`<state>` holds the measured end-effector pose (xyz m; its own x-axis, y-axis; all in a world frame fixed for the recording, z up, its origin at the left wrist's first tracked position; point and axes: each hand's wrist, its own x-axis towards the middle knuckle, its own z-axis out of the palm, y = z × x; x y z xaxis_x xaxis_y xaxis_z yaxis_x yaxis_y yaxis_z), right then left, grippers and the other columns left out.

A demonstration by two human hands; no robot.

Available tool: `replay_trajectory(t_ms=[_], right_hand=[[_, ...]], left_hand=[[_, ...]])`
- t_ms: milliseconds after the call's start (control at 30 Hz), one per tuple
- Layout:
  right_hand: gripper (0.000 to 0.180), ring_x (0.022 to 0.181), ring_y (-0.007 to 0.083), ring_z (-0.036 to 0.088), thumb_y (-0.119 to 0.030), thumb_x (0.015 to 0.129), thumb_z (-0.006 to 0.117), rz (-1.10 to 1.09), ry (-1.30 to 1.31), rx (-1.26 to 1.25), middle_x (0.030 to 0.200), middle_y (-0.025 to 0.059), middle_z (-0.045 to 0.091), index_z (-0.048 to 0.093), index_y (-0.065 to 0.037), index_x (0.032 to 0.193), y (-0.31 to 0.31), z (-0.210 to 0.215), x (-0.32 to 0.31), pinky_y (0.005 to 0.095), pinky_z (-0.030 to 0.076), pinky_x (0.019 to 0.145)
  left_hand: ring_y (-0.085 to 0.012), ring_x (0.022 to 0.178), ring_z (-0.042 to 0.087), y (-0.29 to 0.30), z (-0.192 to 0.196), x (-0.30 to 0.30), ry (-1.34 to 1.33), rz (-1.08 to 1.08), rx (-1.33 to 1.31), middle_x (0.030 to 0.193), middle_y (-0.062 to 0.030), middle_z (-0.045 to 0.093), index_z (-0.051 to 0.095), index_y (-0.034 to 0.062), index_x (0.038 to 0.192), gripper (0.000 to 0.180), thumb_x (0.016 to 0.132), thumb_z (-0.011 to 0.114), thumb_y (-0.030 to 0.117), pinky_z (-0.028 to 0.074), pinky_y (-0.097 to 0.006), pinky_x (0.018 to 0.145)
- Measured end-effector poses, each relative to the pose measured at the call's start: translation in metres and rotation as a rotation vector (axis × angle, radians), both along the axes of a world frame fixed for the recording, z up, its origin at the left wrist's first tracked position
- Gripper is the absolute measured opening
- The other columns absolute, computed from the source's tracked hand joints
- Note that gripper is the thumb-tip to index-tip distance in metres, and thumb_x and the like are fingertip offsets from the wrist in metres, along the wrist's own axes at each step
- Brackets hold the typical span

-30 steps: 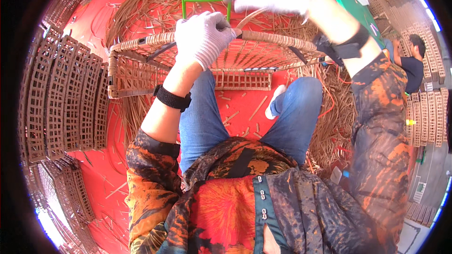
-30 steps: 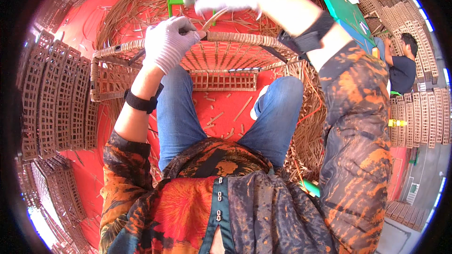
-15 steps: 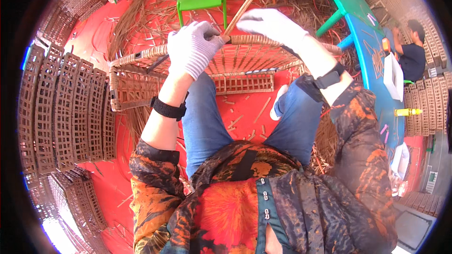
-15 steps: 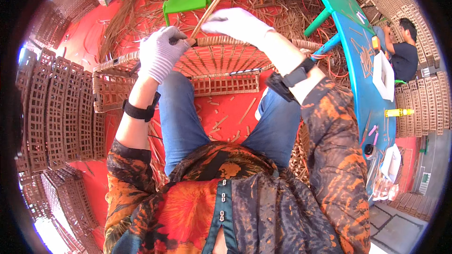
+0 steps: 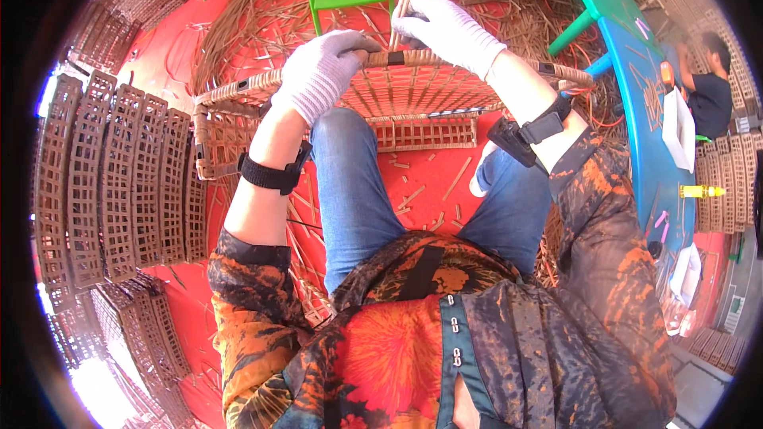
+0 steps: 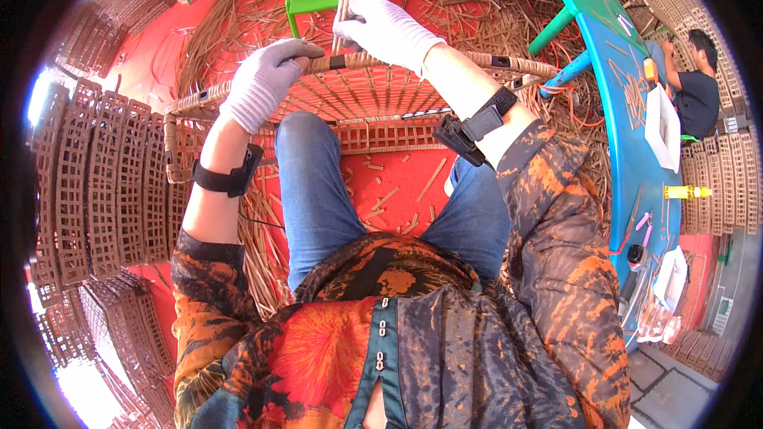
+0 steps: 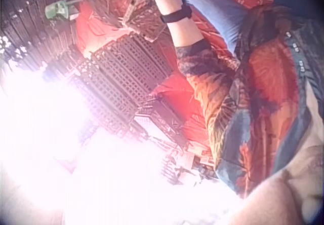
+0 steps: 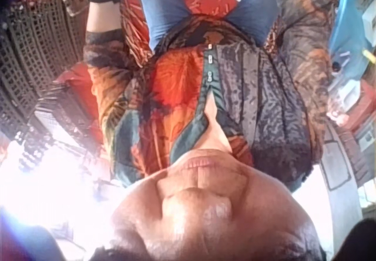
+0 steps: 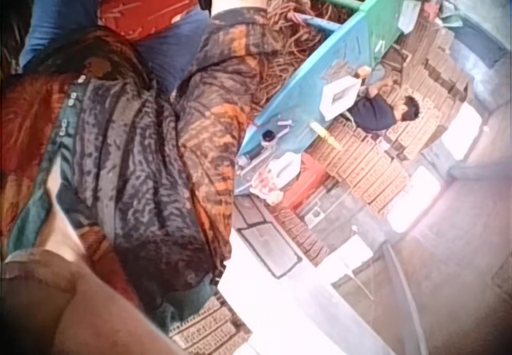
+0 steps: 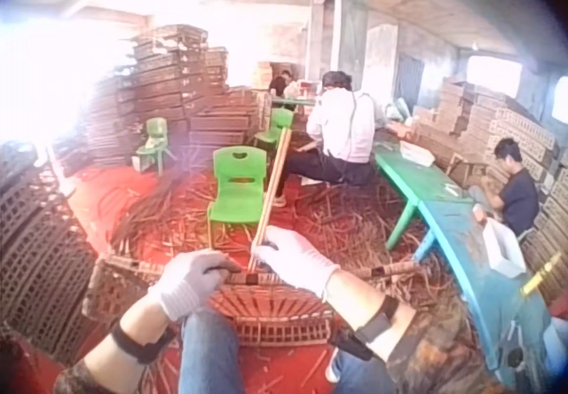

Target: The recorder is weaving and assembling a piece of wicker or bamboo furniture, using a nail gun and pliers.

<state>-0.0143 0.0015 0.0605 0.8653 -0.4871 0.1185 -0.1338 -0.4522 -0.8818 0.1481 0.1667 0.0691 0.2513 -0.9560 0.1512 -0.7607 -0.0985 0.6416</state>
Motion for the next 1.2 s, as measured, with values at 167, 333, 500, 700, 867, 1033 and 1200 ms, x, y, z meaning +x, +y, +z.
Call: replay_trajectory(t_ms=[167,333,500,700,867,1033,1200], right_hand=[[0.021,0.083,0.0099,0.062,-0.019,0.102,0.060,0.015,-0.068,0.075,0.091,0.0024,0.066,0.064,-0.001,0.111,0.003,0.004,-0.001,0.0281,0.055,0.079],[0.025,0.088,0.0156,0.064,-0.023,0.099,0.064,0.054,-0.032,-0.216,0.093,0.0090,0.069,0.065,0.000,0.111,0.001,0.002,0.001,0.0336,0.053,0.083],[0.027,0.092,0.0184,0.065,-0.023,0.098,0.065,0.017,-0.013,-0.322,0.100,0.0138,0.071,0.065,0.000,0.113,0.000,-0.002,0.005,0.0363,0.051,0.085],[0.025,0.082,0.0247,0.069,-0.025,0.098,0.066,0.011,-0.064,-0.375,0.091,0.0155,0.070,0.064,-0.002,0.106,0.002,-0.004,0.005,0.0372,0.054,0.075],[0.025,0.082,0.0265,0.069,-0.026,0.097,0.067,-0.008,-0.030,-0.397,0.092,0.0163,0.070,0.064,-0.002,0.107,0.005,-0.002,0.003,0.0377,0.054,0.074],[0.026,0.083,0.0289,0.070,-0.027,0.096,0.068,-0.018,-0.047,-0.404,0.093,0.0171,0.071,0.065,-0.003,0.106,0.006,0.000,0.003,0.0383,0.054,0.075],[0.024,0.077,0.0215,0.060,-0.024,0.097,0.066,-0.037,-0.056,-0.406,0.087,0.0153,0.065,0.065,-0.003,0.108,0.008,-0.002,0.003,0.0375,0.049,0.075]], left_hand=[[-0.0179,0.089,0.067,-0.008,0.002,0.005,-0.001,0.016,0.025,0.096,-0.0103,0.074,0.075,0.0063,0.110,0.025,0.090,0.060,0.010,0.052,-0.032,0.084],[-0.0305,0.100,0.069,-0.016,0.001,0.010,0.014,0.001,0.108,0.104,-0.0124,0.074,0.077,0.0168,0.110,0.030,0.089,0.062,0.032,0.052,-0.039,0.091],[-0.0242,0.093,0.070,-0.021,0.004,0.006,0.024,0.034,0.076,0.098,-0.0121,0.075,0.076,0.0099,0.112,0.035,0.088,0.068,0.035,0.053,-0.036,0.086],[-0.0168,0.084,0.070,-0.030,0.011,0.001,0.007,0.038,0.133,0.091,-0.0106,0.076,0.075,0.0041,0.112,0.039,0.086,0.074,0.033,0.054,-0.032,0.081],[-0.0150,0.083,0.069,-0.034,0.005,0.005,0.068,-0.013,0.110,0.090,-0.0088,0.075,0.075,0.0027,0.112,0.037,0.086,0.076,0.030,0.054,-0.031,0.079],[-0.0239,0.089,0.071,-0.037,-0.004,0.012,0.143,-0.029,0.081,0.095,-0.0135,0.075,0.077,0.0084,0.107,0.036,0.083,0.075,0.035,0.054,-0.036,0.084],[-0.0232,0.087,0.071,-0.040,-0.007,0.013,0.145,-0.044,0.069,0.094,-0.0130,0.075,0.076,0.0070,0.107,0.037,0.083,0.075,0.035,0.054,-0.035,0.083]])
